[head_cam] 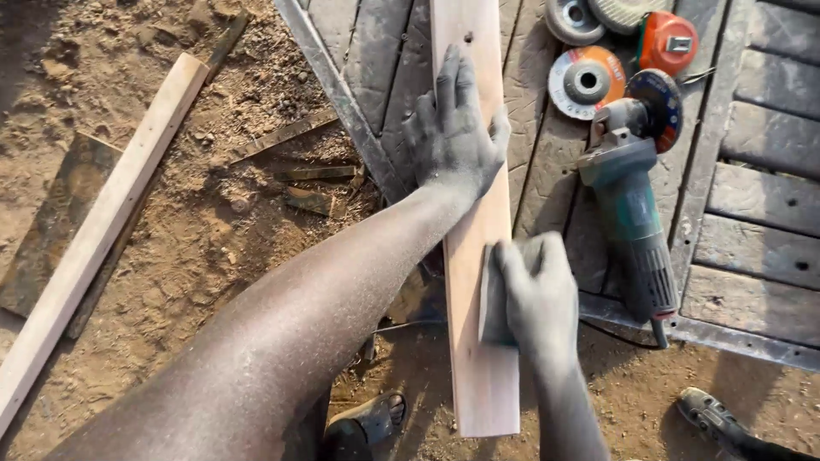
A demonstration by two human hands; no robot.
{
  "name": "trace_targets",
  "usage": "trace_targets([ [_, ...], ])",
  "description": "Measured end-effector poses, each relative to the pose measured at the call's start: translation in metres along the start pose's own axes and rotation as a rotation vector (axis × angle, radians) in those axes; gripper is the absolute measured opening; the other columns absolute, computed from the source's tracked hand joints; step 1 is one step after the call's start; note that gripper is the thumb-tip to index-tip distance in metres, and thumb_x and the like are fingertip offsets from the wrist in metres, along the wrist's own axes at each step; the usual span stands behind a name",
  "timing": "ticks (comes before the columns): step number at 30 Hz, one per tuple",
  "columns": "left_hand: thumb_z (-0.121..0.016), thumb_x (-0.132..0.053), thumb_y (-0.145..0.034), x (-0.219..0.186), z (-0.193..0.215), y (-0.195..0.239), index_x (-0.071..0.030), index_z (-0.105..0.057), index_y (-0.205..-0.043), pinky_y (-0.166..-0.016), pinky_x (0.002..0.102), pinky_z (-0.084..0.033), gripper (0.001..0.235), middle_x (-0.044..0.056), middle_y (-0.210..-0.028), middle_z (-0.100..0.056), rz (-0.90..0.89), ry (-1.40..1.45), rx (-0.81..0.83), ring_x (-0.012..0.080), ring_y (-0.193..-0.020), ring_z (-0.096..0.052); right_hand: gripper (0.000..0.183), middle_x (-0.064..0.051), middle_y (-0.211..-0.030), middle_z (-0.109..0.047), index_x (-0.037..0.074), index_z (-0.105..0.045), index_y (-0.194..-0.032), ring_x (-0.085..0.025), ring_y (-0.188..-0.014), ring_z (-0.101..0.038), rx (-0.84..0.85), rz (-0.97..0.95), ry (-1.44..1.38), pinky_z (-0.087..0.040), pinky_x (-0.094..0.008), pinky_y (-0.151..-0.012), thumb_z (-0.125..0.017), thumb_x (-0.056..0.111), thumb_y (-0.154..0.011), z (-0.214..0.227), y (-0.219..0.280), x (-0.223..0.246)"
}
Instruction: Manually sanding a long wooden plank with sandpaper on a workshop table.
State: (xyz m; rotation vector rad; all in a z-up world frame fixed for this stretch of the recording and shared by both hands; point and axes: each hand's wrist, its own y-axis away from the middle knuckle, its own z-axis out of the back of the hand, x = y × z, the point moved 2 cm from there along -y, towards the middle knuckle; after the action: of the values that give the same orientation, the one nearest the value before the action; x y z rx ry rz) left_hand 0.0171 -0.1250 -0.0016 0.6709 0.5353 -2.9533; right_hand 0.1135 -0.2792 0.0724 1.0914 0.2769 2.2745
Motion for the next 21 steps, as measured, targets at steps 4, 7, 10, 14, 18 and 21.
trace_targets([
  [4, -0.061, -0.049, -0.09, -0.002, 0.009, -0.003, -0.015, -0.036, -0.158, -0.094, 0.057, -0.049, 0.08, -0.002, -0.165, -0.033, 0.015, -0.025, 0.075, 0.032, -0.118, -0.06, 0.037, -0.008, -0.084, -0.069, 0.013, -0.055, -0.093, -0.026, -0.082, -0.063, 0.097, -0.268, 0.065, -0.045, -0.04, -0.079, -0.064, 0.049, -0.091, 0.003, 0.027, -0.014],
  [7, -0.06, -0.048, -0.089, 0.0, 0.011, -0.002, -0.014, -0.038, -0.156, -0.092, 0.057, -0.049, 0.079, -0.001, -0.164, -0.034, 0.001, -0.032, 0.081, 0.0326, -0.114, -0.06, 0.037, -0.007, -0.088, -0.069, 0.012, -0.056, -0.094, -0.025, -0.087, -0.064, 0.055, -0.148, 0.018, -0.045, -0.04, -0.082, -0.063, 0.049, -0.091, -0.009, -0.014, -0.003],
  [10, -0.059, -0.048, -0.089, 0.001, 0.004, -0.007, -0.014, -0.039, -0.154, -0.092, 0.057, -0.048, 0.076, -0.001, -0.163, -0.033, -0.004, -0.035, 0.094, 0.0347, -0.113, -0.06, 0.042, -0.007, -0.087, -0.065, 0.012, -0.05, -0.091, -0.027, -0.088, -0.062, 0.024, -0.018, -0.01, -0.044, -0.041, -0.082, -0.06, 0.054, -0.092, -0.013, -0.056, 0.016],
  [14, -0.057, -0.047, -0.09, 0.003, 0.009, -0.01, -0.018, -0.029, -0.161, -0.099, 0.057, -0.045, 0.082, -0.007, -0.168, -0.022, 0.019, -0.012, 0.188, 0.0367, -0.114, -0.056, 0.043, -0.012, -0.076, -0.055, 0.01, -0.043, -0.085, -0.027, -0.074, -0.051, 0.087, 0.034, -0.012, -0.041, -0.044, -0.073, -0.062, 0.048, -0.093, 0.001, -0.017, 0.001],
  [18, -0.053, -0.042, -0.092, 0.003, 0.008, -0.009, -0.016, -0.026, -0.16, -0.099, 0.058, -0.045, 0.078, -0.002, -0.168, -0.023, 0.036, 0.08, 0.229, 0.0415, -0.126, -0.051, 0.036, -0.006, -0.074, -0.06, 0.012, -0.054, -0.085, -0.019, -0.073, -0.052, 0.129, -0.186, -0.037, -0.045, -0.036, -0.076, -0.069, 0.044, -0.09, 0.011, 0.082, -0.084],
  [21, -0.055, -0.043, -0.092, 0.006, 0.007, -0.012, -0.018, -0.024, -0.162, -0.103, 0.058, -0.044, 0.081, -0.002, -0.17, -0.022, 0.054, 0.045, 0.228, 0.042, -0.129, -0.051, 0.037, -0.003, -0.078, -0.076, 0.023, -0.063, -0.101, -0.02, -0.075, -0.073, 0.205, -0.468, 0.097, -0.054, -0.033, -0.076, -0.067, 0.055, -0.083, 0.0, 0.102, -0.121],
])
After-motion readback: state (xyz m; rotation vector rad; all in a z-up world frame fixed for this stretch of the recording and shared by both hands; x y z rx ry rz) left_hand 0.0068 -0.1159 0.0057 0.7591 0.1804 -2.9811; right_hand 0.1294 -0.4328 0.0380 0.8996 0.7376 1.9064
